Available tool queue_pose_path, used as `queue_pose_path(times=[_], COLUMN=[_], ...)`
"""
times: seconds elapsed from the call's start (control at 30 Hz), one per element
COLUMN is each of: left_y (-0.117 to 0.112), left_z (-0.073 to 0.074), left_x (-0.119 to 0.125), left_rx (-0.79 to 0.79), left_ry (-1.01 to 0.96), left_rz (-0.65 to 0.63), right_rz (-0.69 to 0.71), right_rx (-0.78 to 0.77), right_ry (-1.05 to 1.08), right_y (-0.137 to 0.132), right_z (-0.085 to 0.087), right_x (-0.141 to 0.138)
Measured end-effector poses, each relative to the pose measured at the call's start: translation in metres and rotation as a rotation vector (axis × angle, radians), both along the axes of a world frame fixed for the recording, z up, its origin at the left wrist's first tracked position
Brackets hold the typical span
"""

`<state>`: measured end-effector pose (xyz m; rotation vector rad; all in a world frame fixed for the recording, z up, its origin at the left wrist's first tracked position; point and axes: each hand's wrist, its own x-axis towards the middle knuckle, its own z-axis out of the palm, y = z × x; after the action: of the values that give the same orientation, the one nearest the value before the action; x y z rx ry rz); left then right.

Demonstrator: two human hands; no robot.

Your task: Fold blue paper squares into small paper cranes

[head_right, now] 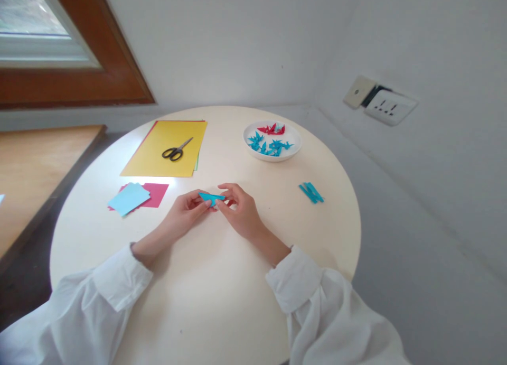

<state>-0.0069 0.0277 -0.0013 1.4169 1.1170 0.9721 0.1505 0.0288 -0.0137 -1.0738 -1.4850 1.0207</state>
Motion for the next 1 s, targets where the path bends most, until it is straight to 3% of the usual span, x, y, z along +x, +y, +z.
queue_pose_path(times=[1.0], left_y=[0.0004], left_z=[-0.0076], left_x=[0.0007], left_rx=[-0.038], left_ry=[-0.150], left_rz=[0.030], right_rz=[-0.036], right_rx=[0.036], right_ry=[0.002], right_y=[-0.0026], right_z=[0.0040], right_x=[0.0000])
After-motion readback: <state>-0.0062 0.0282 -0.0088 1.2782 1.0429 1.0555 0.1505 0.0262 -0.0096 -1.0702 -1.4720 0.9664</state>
